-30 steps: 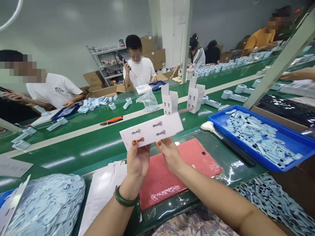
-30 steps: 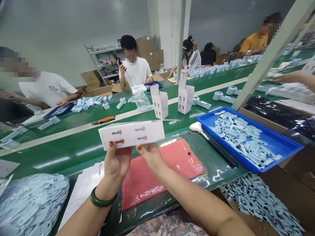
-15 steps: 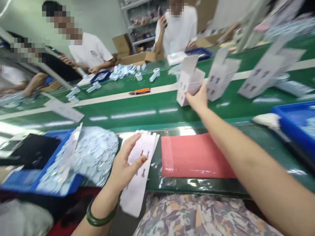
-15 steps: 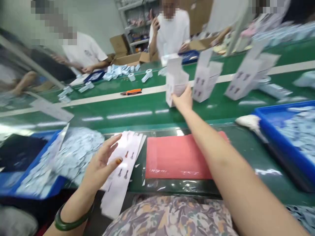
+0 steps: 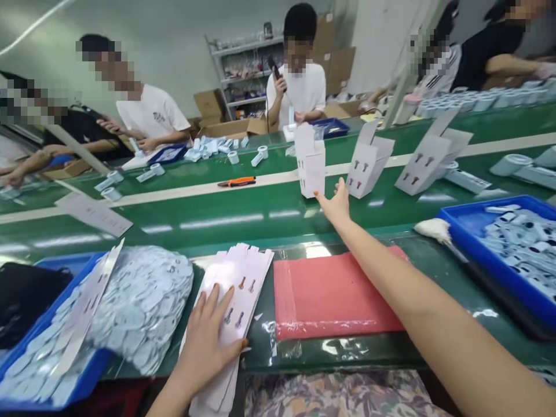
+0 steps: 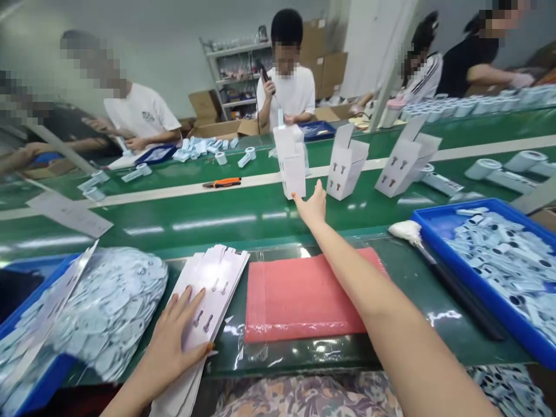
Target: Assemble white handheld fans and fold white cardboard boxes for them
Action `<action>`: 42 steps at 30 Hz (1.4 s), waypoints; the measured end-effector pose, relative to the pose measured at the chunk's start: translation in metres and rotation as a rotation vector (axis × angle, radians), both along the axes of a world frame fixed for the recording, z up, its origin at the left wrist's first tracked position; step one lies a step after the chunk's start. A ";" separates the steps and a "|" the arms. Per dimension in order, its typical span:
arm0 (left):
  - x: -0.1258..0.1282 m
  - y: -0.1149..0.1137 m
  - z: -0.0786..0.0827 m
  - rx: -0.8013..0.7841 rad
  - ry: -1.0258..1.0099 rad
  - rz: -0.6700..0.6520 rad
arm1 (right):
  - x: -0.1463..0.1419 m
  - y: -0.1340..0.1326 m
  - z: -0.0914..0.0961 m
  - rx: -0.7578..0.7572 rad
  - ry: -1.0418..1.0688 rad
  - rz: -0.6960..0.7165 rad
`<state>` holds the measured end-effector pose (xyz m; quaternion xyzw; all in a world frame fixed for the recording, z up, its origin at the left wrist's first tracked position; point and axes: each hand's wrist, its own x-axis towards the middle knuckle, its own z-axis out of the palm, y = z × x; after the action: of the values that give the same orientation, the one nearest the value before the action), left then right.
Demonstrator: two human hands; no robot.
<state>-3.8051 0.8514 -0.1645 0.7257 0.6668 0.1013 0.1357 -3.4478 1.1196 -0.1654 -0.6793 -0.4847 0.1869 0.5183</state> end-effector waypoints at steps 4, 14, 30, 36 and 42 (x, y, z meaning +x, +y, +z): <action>-0.014 0.003 -0.009 0.097 -0.076 -0.021 | -0.022 0.018 0.018 0.009 -0.085 -0.103; -0.018 0.000 -0.026 0.234 0.027 -0.055 | -0.013 0.024 0.024 -0.086 -0.037 -0.163; -0.007 0.000 0.001 0.148 -0.083 0.002 | -0.054 -0.089 0.009 -0.392 0.343 0.384; 0.003 -0.020 0.005 0.254 -0.109 -0.218 | -0.128 -0.111 0.020 -0.494 0.608 0.826; -0.002 -0.003 0.039 0.432 -0.139 -0.032 | -0.089 -0.167 0.036 -0.470 0.772 1.085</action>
<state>-3.8067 0.8481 -0.1253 0.7399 0.6069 0.2894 0.0243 -3.5370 0.9524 -0.1296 -0.3207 -0.4835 0.7462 0.3265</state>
